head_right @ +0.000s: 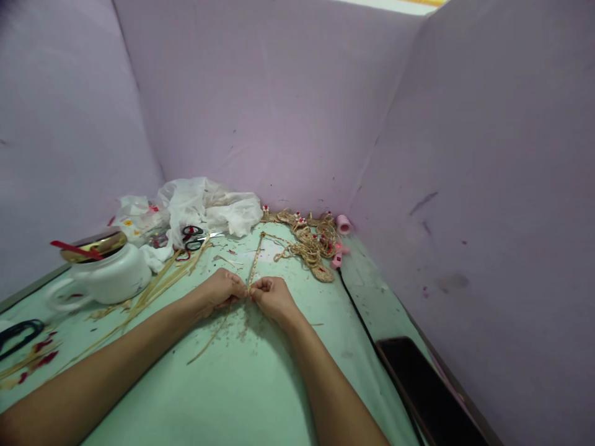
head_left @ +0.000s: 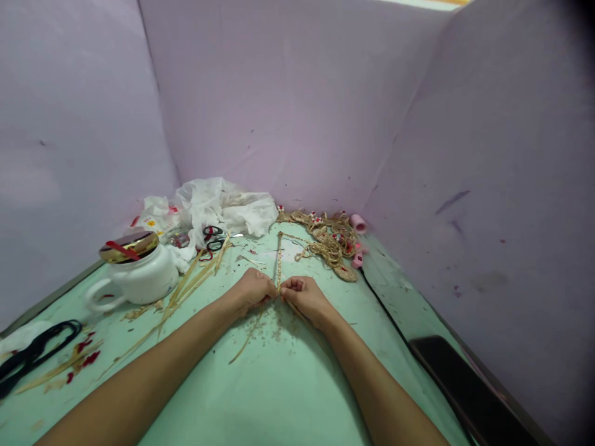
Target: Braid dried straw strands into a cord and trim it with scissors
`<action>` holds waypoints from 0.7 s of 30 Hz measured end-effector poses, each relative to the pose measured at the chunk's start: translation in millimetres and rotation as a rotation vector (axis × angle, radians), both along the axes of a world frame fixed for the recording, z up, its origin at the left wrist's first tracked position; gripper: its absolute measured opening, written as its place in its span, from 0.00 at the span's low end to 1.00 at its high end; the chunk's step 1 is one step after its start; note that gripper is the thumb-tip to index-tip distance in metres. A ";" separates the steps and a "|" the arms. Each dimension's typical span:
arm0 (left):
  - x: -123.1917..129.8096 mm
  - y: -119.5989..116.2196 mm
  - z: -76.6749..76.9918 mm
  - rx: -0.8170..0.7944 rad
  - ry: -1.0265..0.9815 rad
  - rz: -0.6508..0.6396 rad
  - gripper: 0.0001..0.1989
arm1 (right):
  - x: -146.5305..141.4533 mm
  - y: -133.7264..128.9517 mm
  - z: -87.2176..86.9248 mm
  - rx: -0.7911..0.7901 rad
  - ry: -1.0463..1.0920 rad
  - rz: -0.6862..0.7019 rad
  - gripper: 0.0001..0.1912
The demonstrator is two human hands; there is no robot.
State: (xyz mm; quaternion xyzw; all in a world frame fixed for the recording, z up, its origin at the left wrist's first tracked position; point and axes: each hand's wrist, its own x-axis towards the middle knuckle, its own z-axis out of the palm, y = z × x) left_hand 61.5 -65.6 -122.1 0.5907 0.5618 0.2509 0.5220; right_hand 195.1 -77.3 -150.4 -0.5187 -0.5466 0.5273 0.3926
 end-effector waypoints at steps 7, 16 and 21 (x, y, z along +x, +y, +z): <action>-11.1 9.2 -3.5 0.229 0.160 -0.201 0.05 | 0.6 4.5 -6.9 0.077 -0.087 0.026 0.02; -5.8 2.5 1.8 0.007 0.085 -0.067 0.05 | -2.8 -0.9 1.1 0.004 0.009 -0.016 0.03; -3.5 5.2 -4.2 -0.029 0.012 -0.067 0.04 | -3.9 -2.9 5.9 -0.029 0.008 -0.029 0.03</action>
